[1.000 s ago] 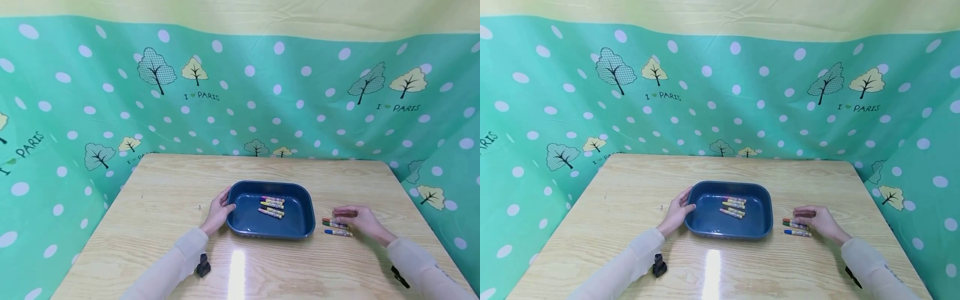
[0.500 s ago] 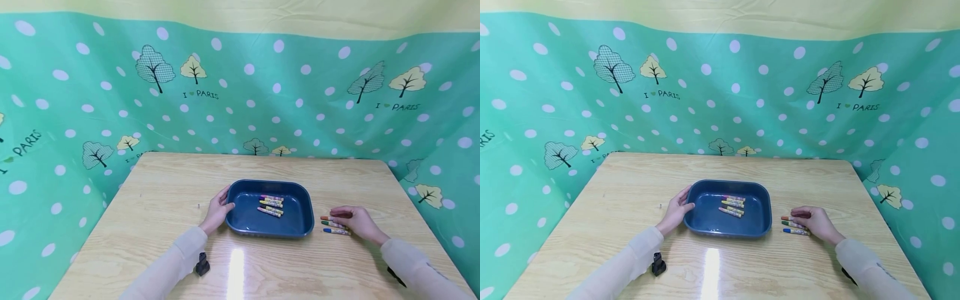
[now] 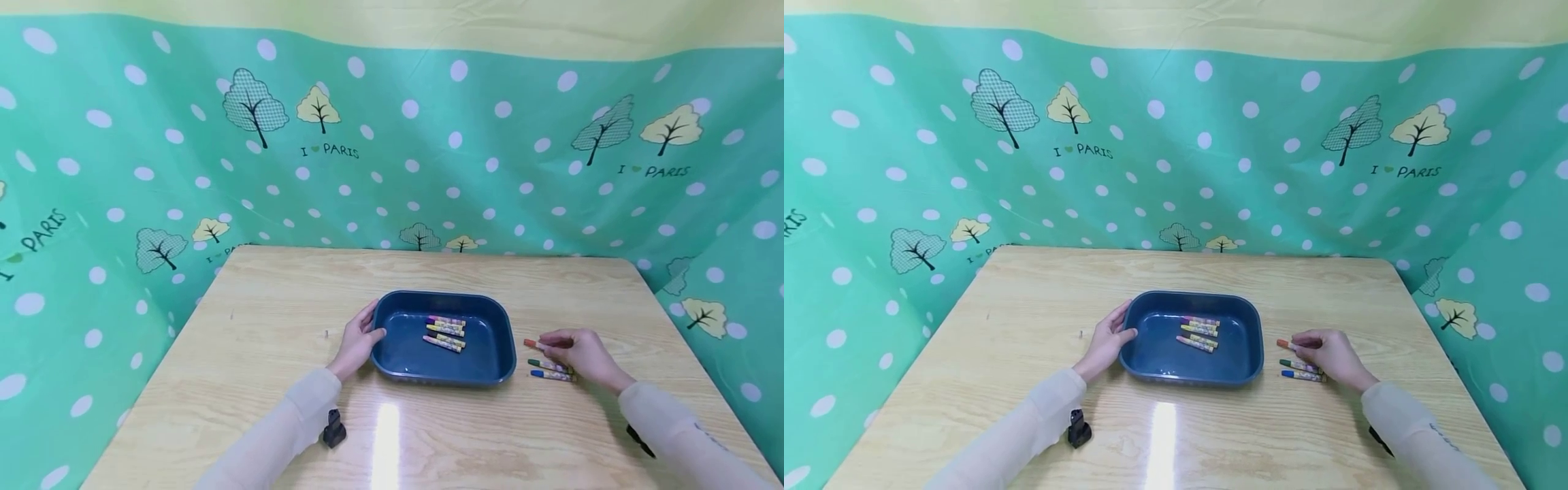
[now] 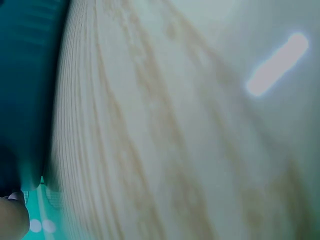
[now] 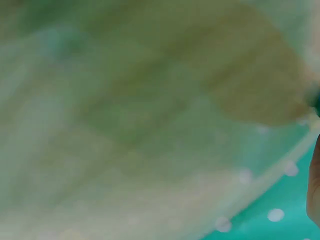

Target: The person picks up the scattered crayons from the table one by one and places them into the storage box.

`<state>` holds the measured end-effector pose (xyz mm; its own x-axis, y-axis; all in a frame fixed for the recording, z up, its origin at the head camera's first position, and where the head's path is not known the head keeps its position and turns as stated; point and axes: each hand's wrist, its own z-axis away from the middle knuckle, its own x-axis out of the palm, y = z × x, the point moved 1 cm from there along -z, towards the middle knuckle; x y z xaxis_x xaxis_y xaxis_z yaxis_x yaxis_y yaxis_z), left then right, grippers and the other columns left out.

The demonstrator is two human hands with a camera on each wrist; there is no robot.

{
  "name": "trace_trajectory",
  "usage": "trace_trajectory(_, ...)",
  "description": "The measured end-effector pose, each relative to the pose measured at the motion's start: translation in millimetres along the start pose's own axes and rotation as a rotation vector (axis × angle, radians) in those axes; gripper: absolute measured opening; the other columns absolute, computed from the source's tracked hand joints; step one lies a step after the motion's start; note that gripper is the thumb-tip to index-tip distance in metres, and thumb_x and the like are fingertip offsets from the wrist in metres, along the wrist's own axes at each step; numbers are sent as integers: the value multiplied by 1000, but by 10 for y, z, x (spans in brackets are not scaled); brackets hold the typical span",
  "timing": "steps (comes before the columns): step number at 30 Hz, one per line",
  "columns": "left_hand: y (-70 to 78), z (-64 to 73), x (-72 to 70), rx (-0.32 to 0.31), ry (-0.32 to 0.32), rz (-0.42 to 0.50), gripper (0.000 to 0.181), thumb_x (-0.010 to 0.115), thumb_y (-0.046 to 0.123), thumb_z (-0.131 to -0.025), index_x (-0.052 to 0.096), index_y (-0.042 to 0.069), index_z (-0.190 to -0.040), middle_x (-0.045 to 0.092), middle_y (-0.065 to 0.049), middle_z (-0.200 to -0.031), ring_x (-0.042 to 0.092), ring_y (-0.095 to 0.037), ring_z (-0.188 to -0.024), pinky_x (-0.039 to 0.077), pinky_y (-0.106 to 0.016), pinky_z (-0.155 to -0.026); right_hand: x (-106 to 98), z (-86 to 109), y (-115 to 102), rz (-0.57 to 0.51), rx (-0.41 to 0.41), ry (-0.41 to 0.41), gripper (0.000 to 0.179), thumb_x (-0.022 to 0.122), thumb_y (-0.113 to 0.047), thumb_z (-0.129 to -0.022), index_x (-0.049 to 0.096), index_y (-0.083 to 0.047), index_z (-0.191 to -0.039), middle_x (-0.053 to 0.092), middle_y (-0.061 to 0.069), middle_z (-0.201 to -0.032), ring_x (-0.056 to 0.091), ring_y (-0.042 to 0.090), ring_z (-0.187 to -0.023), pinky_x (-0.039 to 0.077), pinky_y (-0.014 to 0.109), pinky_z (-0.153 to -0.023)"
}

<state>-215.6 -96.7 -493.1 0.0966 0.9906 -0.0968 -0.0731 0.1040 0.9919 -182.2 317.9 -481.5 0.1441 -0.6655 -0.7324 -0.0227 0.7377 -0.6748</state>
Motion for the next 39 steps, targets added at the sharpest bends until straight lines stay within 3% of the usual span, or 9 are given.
trace_trajectory(5,67,11,-15,-5,-9,33,63,53,-7,-82,34,4,-141,33,-23,-144,33,-34,-132,32,-41,-108,-100,-46,-168,23,-56,68,24,66,-14,-82,68,-3,-104,68,15,-101,65,12,-85,54,15,-67)
trace_trajectory(11,285,154,1,-9,-25,13,61,51,-8,-83,31,-2,-140,32,-26,-143,32,-37,-132,31,-43,-108,-245,-44,-421,5,-59,136,26,66,-14,-83,67,-2,-107,67,17,-104,60,-7,-79,54,13,-66)
trace_trajectory(13,300,175,5,-11,-27,14,61,51,-8,-83,31,-2,-140,32,-26,-143,32,-37,-132,31,-43,-109,-249,-53,-508,-16,-50,142,29,65,-18,-84,66,-3,-109,67,16,-106,60,-8,-80,54,14,-67)
trace_trajectory(15,296,179,2,-6,-29,18,61,51,-7,-83,31,-2,-140,32,-26,-143,33,-37,-131,31,-43,-108,-219,-79,-608,-31,-38,136,32,64,-23,-85,65,-5,-112,67,15,-108,64,1,-85,56,17,-70)
trace_trajectory(20,301,166,-7,1,-27,12,61,51,-6,-83,31,-1,-140,32,-26,-143,34,-37,-131,32,-43,-108,-8,-219,-872,-112,-15,100,33,64,-22,-86,64,-6,-115,66,14,-111,64,25,-98,57,27,-77)
trace_trajectory(29,291,160,-25,2,-31,7,61,51,-7,-83,31,-2,-140,33,-26,-143,34,-37,-131,32,-44,-108,441,-444,-1190,-194,-54,38,25,65,-15,-84,68,-8,-108,67,12,-108,64,21,-94,57,30,-77)
trace_trajectory(39,20,19,-8,6,-18,11,62,53,-5,-84,33,6,-142,33,-21,-144,34,-35,-131,34,-42,-107,729,-542,-1280,-213,-70,16,21,67,-8,-81,70,-6,-102,69,11,-99,66,18,-86,57,30,-74)
